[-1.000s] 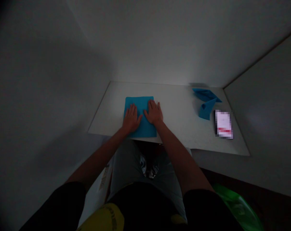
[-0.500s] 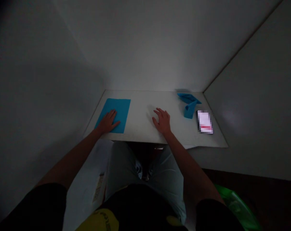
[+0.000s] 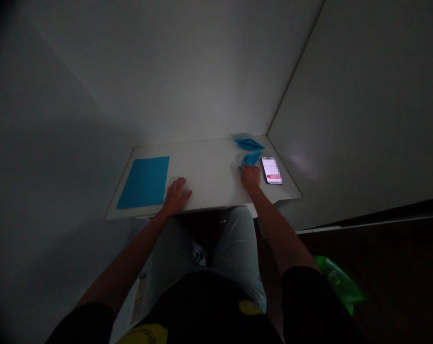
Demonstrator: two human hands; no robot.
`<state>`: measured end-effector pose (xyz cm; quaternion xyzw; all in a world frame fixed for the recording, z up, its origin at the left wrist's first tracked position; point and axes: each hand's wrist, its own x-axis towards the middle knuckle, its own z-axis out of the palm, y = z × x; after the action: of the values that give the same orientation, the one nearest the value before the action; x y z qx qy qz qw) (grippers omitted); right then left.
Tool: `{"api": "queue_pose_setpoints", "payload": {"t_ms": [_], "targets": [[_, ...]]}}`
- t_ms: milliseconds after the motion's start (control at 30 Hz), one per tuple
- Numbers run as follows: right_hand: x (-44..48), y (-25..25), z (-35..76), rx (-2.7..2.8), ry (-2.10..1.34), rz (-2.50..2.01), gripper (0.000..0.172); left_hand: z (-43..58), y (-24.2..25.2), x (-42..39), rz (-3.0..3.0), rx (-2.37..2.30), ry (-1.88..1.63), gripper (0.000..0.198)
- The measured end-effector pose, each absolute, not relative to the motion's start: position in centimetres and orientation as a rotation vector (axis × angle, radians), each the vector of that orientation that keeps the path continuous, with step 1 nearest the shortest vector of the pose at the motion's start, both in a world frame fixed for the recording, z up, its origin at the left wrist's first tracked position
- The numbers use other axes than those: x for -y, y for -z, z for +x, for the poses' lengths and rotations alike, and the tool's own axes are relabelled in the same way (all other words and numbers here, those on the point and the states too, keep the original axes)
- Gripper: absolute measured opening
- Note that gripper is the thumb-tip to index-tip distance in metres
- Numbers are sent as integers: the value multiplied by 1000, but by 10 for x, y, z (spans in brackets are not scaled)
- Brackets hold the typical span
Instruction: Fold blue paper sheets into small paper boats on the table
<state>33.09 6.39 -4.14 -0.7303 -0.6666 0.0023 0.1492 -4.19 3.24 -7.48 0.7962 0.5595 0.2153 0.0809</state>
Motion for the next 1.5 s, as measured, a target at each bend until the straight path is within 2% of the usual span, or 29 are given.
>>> {"api": "queue_pose_setpoints", "payload": {"t_ms": [133, 200, 333, 500, 633, 700, 833, 1067, 1233, 1367, 1500], "targets": [[-40, 40, 286, 2131, -39, -1858, 57, -20, 79, -40, 2118, -1669, -1003, 51], [-28, 44, 256, 2220, -120, -1743, 64, -15, 78, -44, 2005, -1634, -1075, 44], [-11, 57, 209, 2368, -284, -1464, 67, -15, 74, -46, 1847, -1558, -1137, 34], [2, 66, 192, 2377, -401, -1287, 60, -16, 67, -43, 1847, -1489, -1061, 31], [3, 69, 199, 2335, -520, -1147, 63, -14, 61, -42, 1831, -1522, -992, 31], [-3, 71, 203, 2216, -507, -1185, 58, -14, 60, -42, 1810, -1510, -999, 39], [-23, 79, 208, 1936, -316, -1453, 37, -15, 60, -40, 1795, -1453, -995, 43], [-38, 89, 210, 1993, -453, -1493, 46, -16, 62, -41, 2002, -1410, -894, 28], [-32, 85, 211, 1981, -503, -1435, 34, -16, 70, -43, 1856, -1381, -1057, 36], [-29, 79, 208, 2014, -497, -1427, 23, -15, 77, -46, 1816, -1364, -1149, 25], [-28, 74, 207, 2086, -481, -1389, 24, -14, 76, -45, 1836, -1381, -1158, 29]]}}
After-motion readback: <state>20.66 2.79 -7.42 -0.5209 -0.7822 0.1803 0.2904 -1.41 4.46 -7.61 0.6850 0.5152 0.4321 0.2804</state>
